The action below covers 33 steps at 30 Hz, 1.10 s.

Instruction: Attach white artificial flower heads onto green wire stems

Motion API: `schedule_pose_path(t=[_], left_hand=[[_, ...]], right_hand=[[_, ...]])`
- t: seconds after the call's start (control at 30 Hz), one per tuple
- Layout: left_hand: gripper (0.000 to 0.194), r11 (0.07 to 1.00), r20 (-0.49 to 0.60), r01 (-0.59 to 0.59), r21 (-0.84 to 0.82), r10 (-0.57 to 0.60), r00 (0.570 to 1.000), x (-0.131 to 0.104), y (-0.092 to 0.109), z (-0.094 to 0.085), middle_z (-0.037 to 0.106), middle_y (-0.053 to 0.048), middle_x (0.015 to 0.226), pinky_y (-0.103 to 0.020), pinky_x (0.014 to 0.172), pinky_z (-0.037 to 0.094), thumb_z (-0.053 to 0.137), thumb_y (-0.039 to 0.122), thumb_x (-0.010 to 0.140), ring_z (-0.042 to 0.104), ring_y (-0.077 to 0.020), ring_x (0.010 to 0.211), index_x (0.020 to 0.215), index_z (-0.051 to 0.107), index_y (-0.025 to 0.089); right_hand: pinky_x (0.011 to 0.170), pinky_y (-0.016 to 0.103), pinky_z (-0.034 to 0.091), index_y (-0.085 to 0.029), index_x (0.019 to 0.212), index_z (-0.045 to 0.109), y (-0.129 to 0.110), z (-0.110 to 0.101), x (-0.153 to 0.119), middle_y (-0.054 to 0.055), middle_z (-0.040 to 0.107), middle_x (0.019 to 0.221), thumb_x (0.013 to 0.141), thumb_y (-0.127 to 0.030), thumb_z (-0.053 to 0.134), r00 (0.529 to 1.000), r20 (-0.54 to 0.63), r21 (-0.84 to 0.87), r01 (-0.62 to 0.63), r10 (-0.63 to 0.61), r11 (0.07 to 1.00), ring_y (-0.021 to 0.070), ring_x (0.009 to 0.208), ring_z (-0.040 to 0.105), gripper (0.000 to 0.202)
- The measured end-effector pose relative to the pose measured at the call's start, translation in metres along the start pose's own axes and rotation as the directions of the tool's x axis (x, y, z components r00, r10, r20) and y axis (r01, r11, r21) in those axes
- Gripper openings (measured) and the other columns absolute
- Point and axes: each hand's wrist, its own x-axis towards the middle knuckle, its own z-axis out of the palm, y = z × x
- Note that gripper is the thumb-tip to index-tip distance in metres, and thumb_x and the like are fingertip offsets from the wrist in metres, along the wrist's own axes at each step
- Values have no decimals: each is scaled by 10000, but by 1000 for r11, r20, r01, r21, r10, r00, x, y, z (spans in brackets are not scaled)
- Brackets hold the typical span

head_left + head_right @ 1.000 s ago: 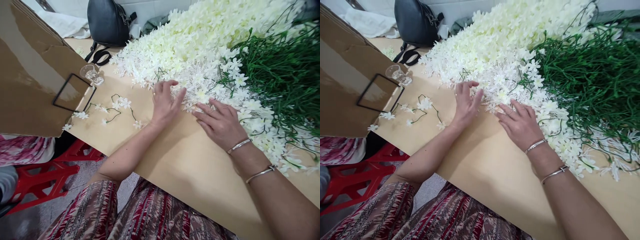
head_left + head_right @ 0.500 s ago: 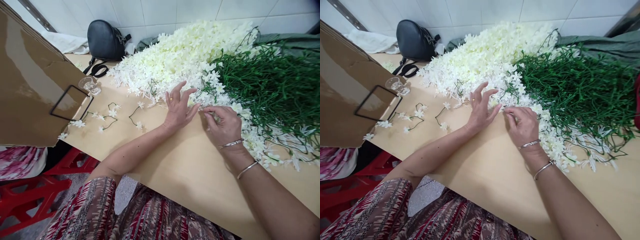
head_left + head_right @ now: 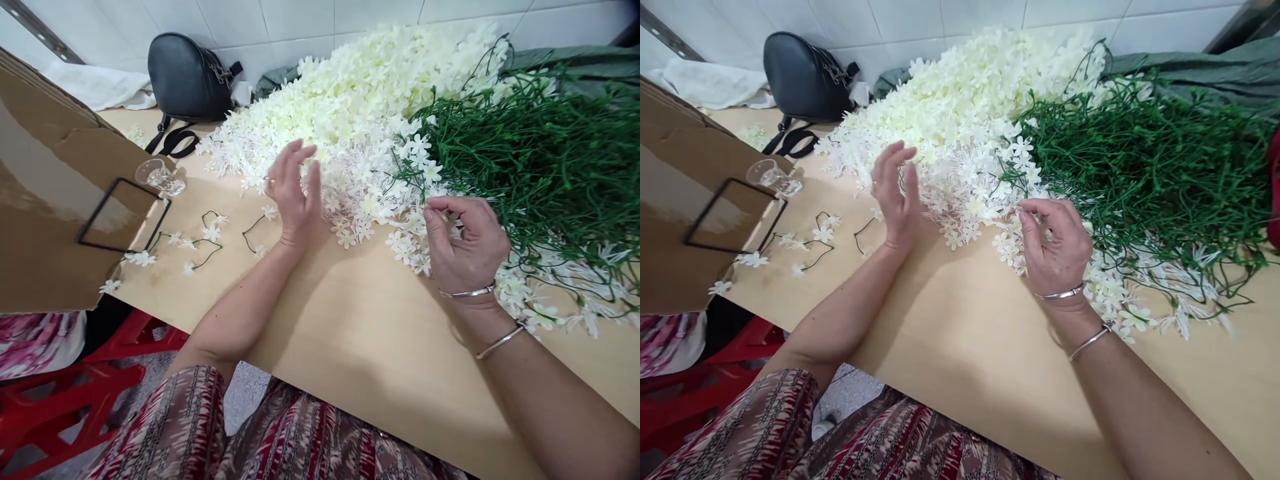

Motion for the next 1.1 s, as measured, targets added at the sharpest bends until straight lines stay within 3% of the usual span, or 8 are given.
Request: schedule_pose_path(t=[0.1, 0.27, 0.4, 0.53, 0.6, 0.73, 0.93, 1.1], left_hand=[[667, 998, -156, 41, 57, -32, 987, 22, -30, -13, 709, -70, 1417, -504, 1390, 334, 341, 822, 1107, 583, -239, 1493, 1232, 721, 287], [627, 995, -152, 103, -5, -102, 983, 37, -49, -21, 712, -96, 1407, -476, 1353, 372, 397, 819, 1086, 534, -275, 1553, 1202, 716, 291], [527, 988, 181, 16, -154, 12, 983, 18, -5, -11, 771, -44, 1311, -538, 1239, 485, 629, 825, 1002, 592, -288, 1453, 1125, 747, 326], [475, 934, 509, 85, -347, 111, 854, -18, 53, 6, 763, -113, 1295, -433, 1034, 607, 706, 709, 1010, 717, -260, 1179, 1170, 803, 272], [430, 890, 566, 133, -436, 156, 809, -32, 67, 14, 754, -117, 1255, -376, 956, 625, 784, 656, 975, 738, -226, 1049, 1163, 817, 270], [346, 849, 552, 78, -523, 267, 790, -43, 58, 24, 735, -83, 1068, -312, 841, 621, 754, 571, 1031, 719, -174, 895, 988, 797, 231], [168, 881, 448, -7, -473, 247, 860, -38, 31, 27, 753, -26, 945, -234, 751, 550, 723, 339, 1075, 664, -112, 804, 985, 731, 196], [114, 886, 430, -6, -463, 231, 872, -35, 23, 30, 787, -37, 1027, -246, 783, 557, 708, 294, 1059, 698, -121, 863, 987, 736, 209]], right_hand=[[1028, 586, 650, -340, 1095, 812, 4, 1, 2, 114, 799, 1114, 1047, -464, 726, 1000, 22, -3, 22, -22, 1000, 356, 1129, 754, 158], [1109, 599, 640, -332, 1169, 807, 12, 4, 4, 130, 769, 1210, 1064, -410, 691, 997, 73, 18, 38, -40, 999, 349, 1220, 754, 174], [1099, 569, 658, -310, 1324, 723, 18, 10, 1, 129, 714, 1332, 1059, -337, 667, 993, 119, 149, -4, -13, 989, 309, 1176, 801, 272], [1043, 506, 692, -328, 1478, 587, 16, 15, -6, 147, 625, 1546, 1060, -333, 667, 977, 211, 279, -75, 15, 957, 310, 1308, 776, 426], [1079, 505, 687, -327, 1507, 566, 13, 16, -10, 168, 587, 1627, 1064, -329, 662, 967, 253, 258, -34, -34, 966, 332, 1452, 693, 453], [1151, 537, 668, -314, 1531, 568, 9, 17, -15, 155, 580, 1671, 1086, -300, 596, 948, 279, 173, 107, -153, 979, 339, 1602, 560, 445], [937, 493, 721, -334, 1506, 602, 15, 10, -13, 142, 618, 1605, 1082, -289, 589, 959, 251, 58, 121, -132, 991, 245, 1017, 811, 427], [963, 541, 657, -333, 1445, 649, 14, -6, 4, 151, 681, 1488, 1037, -273, 637, 972, 178, -132, 177, -152, 975, 315, 1111, 755, 413]])
